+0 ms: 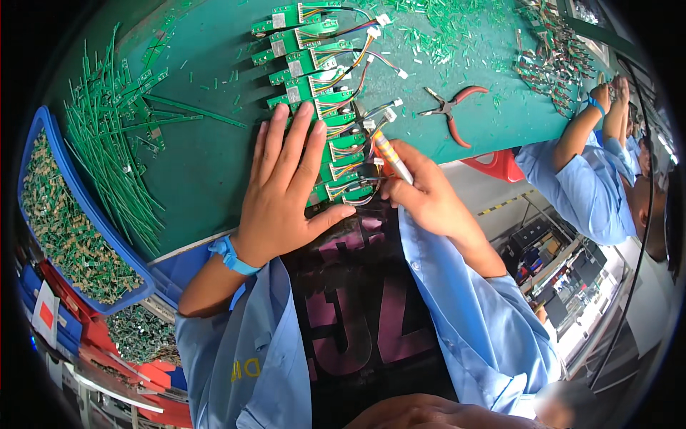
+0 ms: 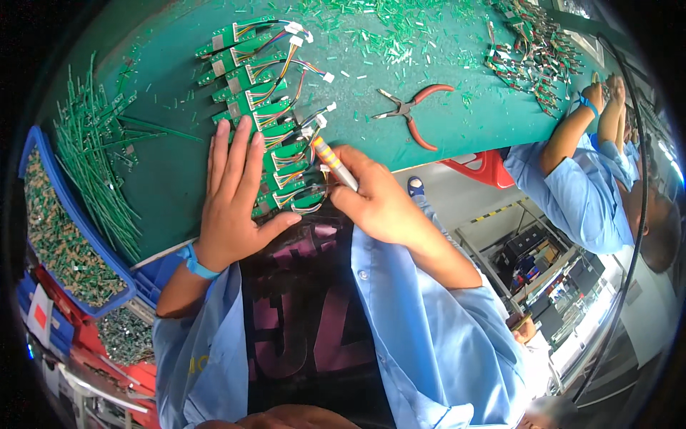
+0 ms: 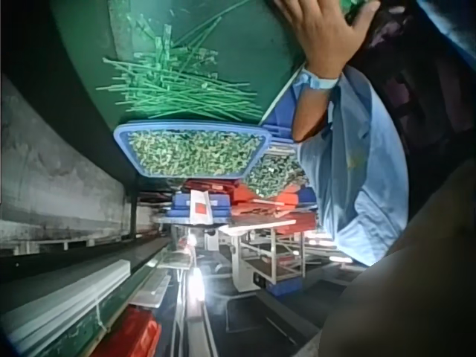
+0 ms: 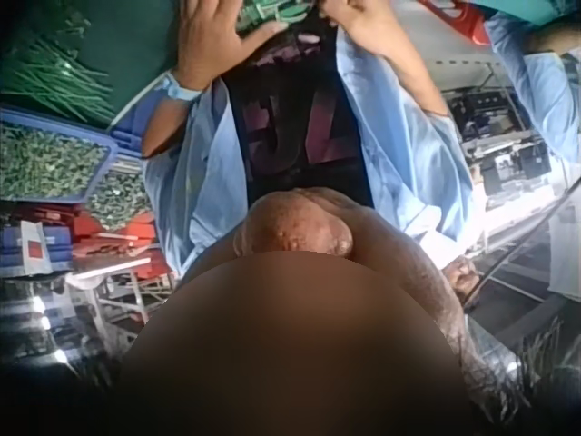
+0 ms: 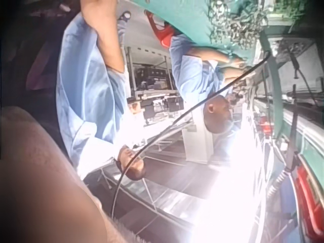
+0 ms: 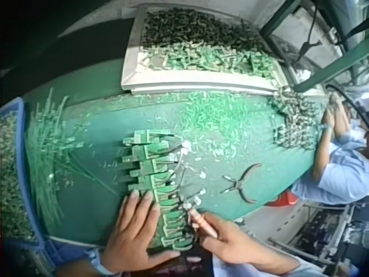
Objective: Assembling electronic components onto printed circuit boards at an industrial assembly station.
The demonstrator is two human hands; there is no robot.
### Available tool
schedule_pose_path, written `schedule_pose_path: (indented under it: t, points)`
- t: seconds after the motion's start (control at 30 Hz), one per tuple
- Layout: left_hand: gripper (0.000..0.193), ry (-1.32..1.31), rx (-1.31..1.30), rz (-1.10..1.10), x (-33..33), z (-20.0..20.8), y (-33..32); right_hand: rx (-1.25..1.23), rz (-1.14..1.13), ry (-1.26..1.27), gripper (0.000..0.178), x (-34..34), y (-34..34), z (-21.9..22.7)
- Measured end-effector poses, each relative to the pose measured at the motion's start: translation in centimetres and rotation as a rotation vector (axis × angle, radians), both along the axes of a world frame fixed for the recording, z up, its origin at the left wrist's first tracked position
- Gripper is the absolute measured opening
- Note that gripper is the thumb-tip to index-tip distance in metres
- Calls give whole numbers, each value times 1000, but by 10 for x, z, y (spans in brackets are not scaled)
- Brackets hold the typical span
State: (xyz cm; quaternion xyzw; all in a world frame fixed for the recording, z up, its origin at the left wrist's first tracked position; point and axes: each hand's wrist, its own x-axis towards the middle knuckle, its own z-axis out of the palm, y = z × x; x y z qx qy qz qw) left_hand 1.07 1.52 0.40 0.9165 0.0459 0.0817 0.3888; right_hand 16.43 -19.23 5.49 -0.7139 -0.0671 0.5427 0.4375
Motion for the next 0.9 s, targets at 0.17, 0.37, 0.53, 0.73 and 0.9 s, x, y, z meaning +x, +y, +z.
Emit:
schedule_pose_path:
  t: [0.17,0.37,0.53,0.73,0.9]
  points:
    - [96,11,-63,-26,-1,-6,2,3,3,-38,44,-2,3,-1]
    - [97,8,-24,-58,1,-6,7,-12,30,-27,56,4,3,0]
    - [99,16,-28,-64,0,-5,9,-18,70,-89,54,2,10,3]
    - [93,25,-47,-51,1,-2,8,-24,54,-173,45,-1,14,5]
    - [93,27,-46,-53,0,-2,8,-38,71,-233,41,-4,18,6]
